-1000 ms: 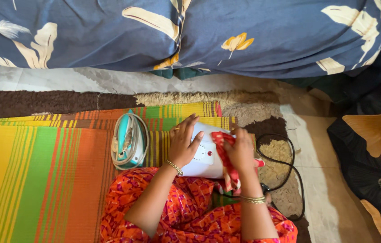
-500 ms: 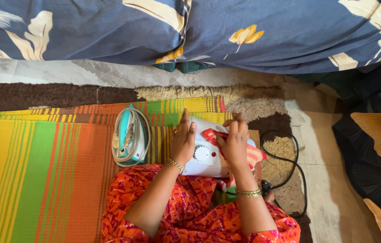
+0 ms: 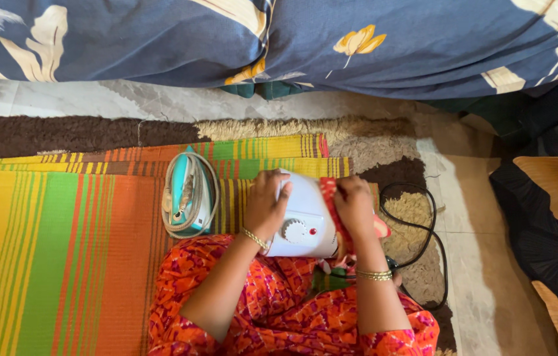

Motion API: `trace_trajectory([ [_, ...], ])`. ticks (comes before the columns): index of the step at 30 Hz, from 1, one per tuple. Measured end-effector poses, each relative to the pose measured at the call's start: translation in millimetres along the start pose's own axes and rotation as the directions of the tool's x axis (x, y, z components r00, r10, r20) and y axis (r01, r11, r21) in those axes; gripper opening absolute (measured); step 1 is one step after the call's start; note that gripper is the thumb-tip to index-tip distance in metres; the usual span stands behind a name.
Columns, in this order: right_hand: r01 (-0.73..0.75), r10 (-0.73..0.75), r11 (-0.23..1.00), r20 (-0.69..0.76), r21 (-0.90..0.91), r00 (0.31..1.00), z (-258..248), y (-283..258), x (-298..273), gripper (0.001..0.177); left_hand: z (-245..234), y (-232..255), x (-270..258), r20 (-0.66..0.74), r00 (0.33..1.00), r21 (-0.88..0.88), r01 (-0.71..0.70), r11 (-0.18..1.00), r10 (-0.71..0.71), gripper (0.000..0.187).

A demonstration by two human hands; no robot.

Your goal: The person sits on a mat and wipes the exterior of a white blender jar with a red cloth. They then wipe a teal electric iron and wrap its cord around the body.

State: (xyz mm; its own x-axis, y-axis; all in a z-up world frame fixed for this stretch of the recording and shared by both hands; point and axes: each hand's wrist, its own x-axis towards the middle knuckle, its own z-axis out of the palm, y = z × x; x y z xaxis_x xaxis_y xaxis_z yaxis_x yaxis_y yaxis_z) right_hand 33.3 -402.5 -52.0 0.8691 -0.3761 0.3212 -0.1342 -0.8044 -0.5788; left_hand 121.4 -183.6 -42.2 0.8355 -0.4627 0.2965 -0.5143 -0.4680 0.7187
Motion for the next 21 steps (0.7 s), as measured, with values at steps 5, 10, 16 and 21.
trace_trajectory([
  [5, 0.099, -0.131, 0.986, 0.245, 0.137, 0.961, -8, -61, -8, 0.038, -7, -7, 9, -0.084, 0.983, -0.407, 0.117, 0.906, -0.165, 0.054],
  [10, 0.026, -0.053, 0.998, 0.459, 0.064, 0.887, -28, -74, -5, 0.070, -3, 1, 7, -0.111, 0.979, -0.397, 0.112, 0.911, -0.168, 0.050],
  [16, -0.368, 0.418, 0.908, 0.452, -0.200, 0.788, -50, -50, 15, 0.087, -2, 4, 7, -0.149, 0.975, -0.378, 0.096, 0.921, -0.162, 0.050],
  [21, -0.152, 0.264, 0.960, 0.590, -0.233, 0.763, -34, -101, 5, 0.107, 5, -2, 4, -0.143, 0.975, -0.340, 0.115, 0.933, -0.172, 0.055],
])
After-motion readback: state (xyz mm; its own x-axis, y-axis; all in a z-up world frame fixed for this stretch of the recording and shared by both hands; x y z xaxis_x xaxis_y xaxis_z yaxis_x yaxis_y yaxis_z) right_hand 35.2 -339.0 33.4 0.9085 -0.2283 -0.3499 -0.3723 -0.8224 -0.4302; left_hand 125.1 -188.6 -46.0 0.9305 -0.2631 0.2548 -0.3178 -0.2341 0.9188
